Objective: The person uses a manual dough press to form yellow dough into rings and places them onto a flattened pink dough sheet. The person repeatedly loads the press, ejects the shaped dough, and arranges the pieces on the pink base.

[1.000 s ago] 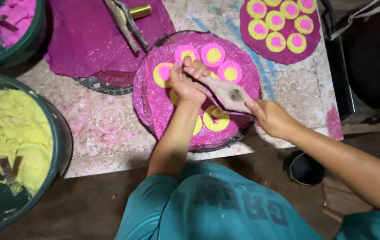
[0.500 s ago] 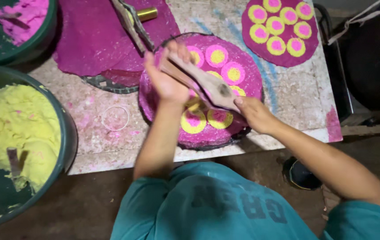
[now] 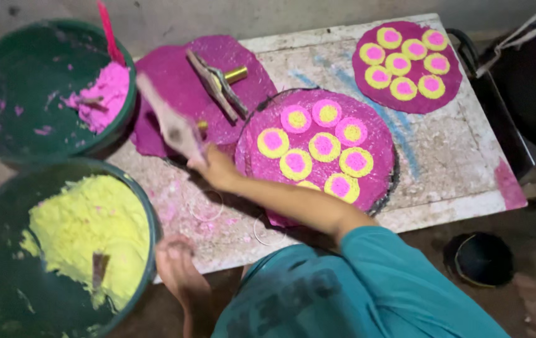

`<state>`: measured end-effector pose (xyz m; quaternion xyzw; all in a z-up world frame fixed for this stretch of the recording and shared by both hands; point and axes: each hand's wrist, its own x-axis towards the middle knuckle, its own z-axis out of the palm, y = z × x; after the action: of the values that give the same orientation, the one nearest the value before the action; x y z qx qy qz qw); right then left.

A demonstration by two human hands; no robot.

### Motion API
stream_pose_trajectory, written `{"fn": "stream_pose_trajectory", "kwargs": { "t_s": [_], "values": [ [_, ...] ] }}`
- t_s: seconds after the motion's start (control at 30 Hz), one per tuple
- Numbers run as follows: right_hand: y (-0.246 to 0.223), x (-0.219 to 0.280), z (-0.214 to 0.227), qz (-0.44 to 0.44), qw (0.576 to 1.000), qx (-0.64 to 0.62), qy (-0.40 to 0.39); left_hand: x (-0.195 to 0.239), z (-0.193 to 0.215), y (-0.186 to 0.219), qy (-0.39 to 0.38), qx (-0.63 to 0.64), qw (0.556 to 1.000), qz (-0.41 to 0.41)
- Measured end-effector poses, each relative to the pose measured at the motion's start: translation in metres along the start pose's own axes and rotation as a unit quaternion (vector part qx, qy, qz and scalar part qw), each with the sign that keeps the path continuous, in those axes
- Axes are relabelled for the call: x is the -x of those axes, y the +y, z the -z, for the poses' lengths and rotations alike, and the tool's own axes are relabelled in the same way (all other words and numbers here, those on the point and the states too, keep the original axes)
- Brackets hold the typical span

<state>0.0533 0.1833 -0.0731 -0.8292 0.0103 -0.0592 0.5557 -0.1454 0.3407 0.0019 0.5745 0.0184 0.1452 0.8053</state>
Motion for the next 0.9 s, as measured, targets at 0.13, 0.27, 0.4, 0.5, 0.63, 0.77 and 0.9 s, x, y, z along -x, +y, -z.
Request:
{"fn": "stream_pose_trajectory", "kwargs": {
  "t_s": [0.13, 0.27, 0.4, 0.5, 0.63, 0.77, 0.9],
  "values": [
    [0.032, -0.007, -0.062, -0.043, 0.988, 0.151, -0.008, -0.004, 0.030, -0.015, -0.081, -0.116, 0.988, 0.068],
    [0.039, -0.008, -0.080, -0.109, 0.974, 0.191, -0.054, -0.022, 0.030, -0.021, -0.172, -0.122, 0.971, 0.116],
    [0.024, -0.007, -0.043, 0.046, 0.972, 0.224, -0.057, -0.043, 0.008, -0.023, -0.293, -0.096, 0.938, 0.161],
    [0.022, -0.001, 0.053, 0.213, 0.960, 0.171, 0.061, -0.057, -0.016, -0.027, -0.365, -0.182, 0.896, 0.176],
    [0.063, 0.020, 0.243, 0.060, 0.941, 0.125, 0.310, -0.067, -0.054, -0.045, -0.402, -0.228, 0.879, 0.119],
    [0.122, 0.054, 0.372, -0.057, 0.882, 0.333, 0.329, -0.075, -0.091, -0.067, -0.394, -0.344, 0.853, -0.003],
    [0.147, 0.064, 0.396, -0.179, 0.901, 0.297, 0.259, -0.074, -0.112, -0.078, -0.352, -0.478, 0.800, -0.087]
  ]
}}
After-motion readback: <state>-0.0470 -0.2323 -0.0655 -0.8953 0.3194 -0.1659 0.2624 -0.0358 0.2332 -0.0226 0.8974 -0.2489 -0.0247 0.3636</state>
